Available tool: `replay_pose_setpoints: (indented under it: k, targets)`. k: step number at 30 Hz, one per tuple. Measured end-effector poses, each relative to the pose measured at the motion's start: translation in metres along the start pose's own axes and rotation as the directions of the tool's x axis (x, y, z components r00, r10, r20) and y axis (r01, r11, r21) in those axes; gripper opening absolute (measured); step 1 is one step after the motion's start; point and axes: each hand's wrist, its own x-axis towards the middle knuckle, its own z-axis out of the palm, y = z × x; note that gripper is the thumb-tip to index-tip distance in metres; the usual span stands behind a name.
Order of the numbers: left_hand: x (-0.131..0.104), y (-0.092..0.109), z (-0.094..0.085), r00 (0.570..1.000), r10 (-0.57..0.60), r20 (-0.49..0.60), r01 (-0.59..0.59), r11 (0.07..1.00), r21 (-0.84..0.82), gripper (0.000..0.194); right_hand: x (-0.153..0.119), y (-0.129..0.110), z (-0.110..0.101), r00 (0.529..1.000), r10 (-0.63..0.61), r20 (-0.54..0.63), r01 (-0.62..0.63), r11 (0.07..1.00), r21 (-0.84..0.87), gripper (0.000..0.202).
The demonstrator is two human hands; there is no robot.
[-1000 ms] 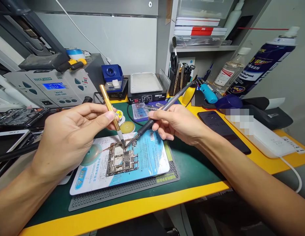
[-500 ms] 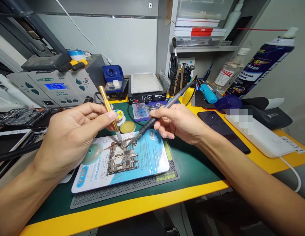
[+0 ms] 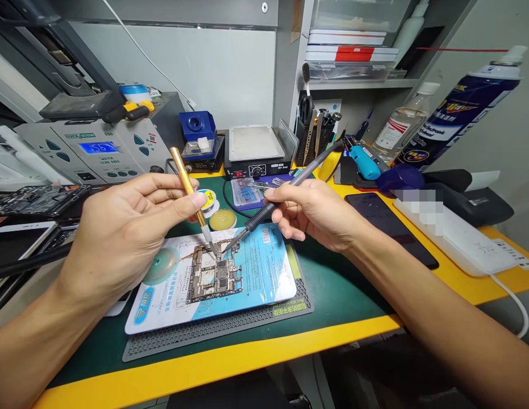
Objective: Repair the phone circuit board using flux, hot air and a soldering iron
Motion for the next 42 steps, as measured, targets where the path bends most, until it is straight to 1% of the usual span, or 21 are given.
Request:
replay_pose_setpoints:
  k: [4,8,13,17,21,27,33,38,42]
  targets:
    - [0.0003,0.0006,0.0021,1.000,0.011,0.006,-0.011,1.000,0.015,0.018,-0.0023,-0.0009,0.0011,1.000,0.000,0.024,0.001,1.000,-0.027,0.032]
    - [0.0005,0.0001,0.0034,0.999,0.036,0.000,-0.036,0.998,0.041,0.019,-0.0025,-0.0005,0.0029,1.000,-0.004,0.025,0.005,0.998,-0.059,0.034]
    - [0.0014,-0.0005,0.0050,0.998,0.055,0.021,-0.056,0.997,0.045,0.017,-0.0016,0.0002,0.0043,0.999,0.002,0.038,0.001,0.996,-0.088,0.035]
    - [0.0003,0.0009,0.0054,0.997,0.067,0.039,-0.070,0.994,0.087,0.016,-0.0022,0.0005,0.0040,0.999,-0.004,0.040,0.008,0.996,-0.091,0.036]
    - [-0.0008,0.0009,0.0042,0.997,0.055,0.061,-0.061,0.994,0.096,0.017,-0.0025,0.0003,0.0041,1.000,-0.005,0.026,0.007,0.996,-0.090,0.041]
    - [0.0007,-0.0005,0.0064,0.995,0.078,0.060,-0.084,0.991,0.101,0.016,-0.0032,0.0004,0.0050,1.000,-0.008,0.024,0.010,0.996,-0.093,0.045]
    - [0.0001,-0.0012,0.0071,0.995,0.083,0.053,-0.089,0.989,0.118,0.017,-0.0033,0.0022,0.0052,0.999,-0.012,0.035,0.014,0.996,-0.083,0.036]
    - [0.0017,-0.0009,0.0075,0.994,0.105,0.042,-0.109,0.986,0.126,0.019,-0.0024,0.0033,0.0052,0.999,-0.038,0.008,0.039,0.993,-0.107,0.036]
    - [0.0026,-0.0006,0.0085,0.995,0.088,0.042,-0.093,0.988,0.121,0.021,-0.0053,0.0024,0.0068,0.997,-0.074,-0.017,0.070,0.986,-0.154,0.038]
